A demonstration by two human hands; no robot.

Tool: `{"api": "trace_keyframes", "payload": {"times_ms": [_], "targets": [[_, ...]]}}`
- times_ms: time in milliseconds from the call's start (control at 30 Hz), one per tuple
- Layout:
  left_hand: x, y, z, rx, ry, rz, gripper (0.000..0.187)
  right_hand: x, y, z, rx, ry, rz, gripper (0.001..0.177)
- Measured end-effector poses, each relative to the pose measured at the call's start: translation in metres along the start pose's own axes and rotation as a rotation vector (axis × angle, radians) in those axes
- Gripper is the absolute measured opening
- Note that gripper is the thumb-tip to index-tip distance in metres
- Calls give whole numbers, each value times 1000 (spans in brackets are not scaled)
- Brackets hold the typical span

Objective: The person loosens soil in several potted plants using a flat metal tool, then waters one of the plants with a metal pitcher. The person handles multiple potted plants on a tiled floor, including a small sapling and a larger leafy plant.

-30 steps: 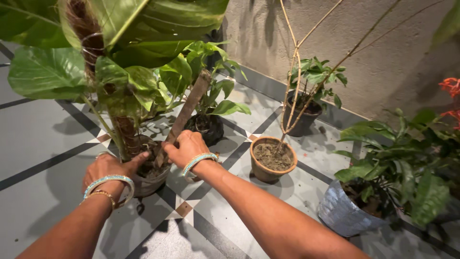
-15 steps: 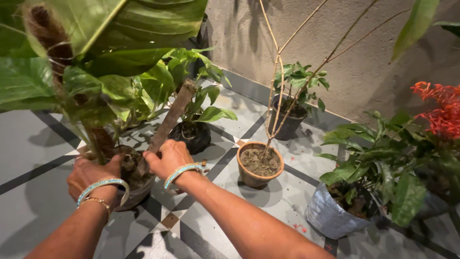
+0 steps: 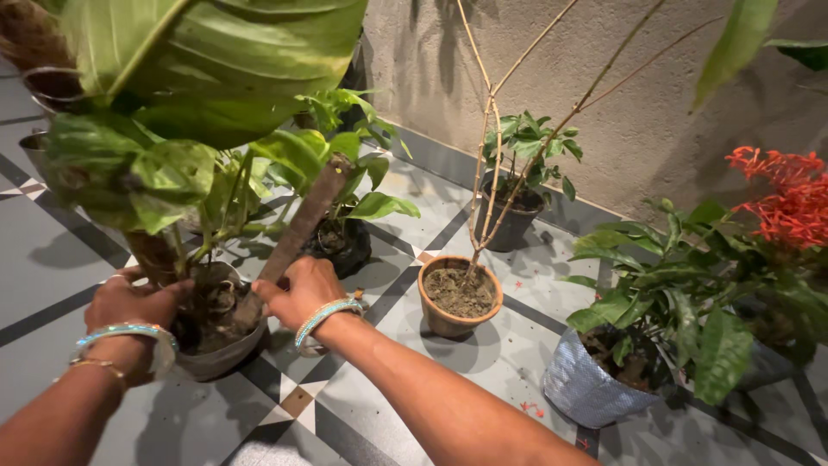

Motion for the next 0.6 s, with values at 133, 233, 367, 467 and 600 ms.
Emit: {"api": "trace_keyframes", "payload": {"times_ms": [133, 233, 367, 467, 600], "targets": [[-5, -4, -9, -88, -27, 140, 53, 0, 1, 2, -6, 3, -61, 38], [-10, -9, -18, -99, -37, 158, 53, 2, 1, 1, 11, -5, -72, 39], [-15, -12, -29, -115, -73, 134, 48, 4, 2, 1, 34, -45, -163, 32], [-16, -14, -33, -114, -44, 108, 46, 5, 2, -1, 52, -64, -174, 29], [-15, -10, -41, -47, -59, -20, 56, 3, -3, -6, 77, -61, -232, 29]]}}
Point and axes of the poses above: each hand's wrist, its own z-axis away from the middle knuckle, its own y-axis out of the back of the hand, x = y × z, the point moved 4 cm from there along -z, towards the middle knuckle, and after that the axes turned 15 degrees about -z, right-handed, at the moved point
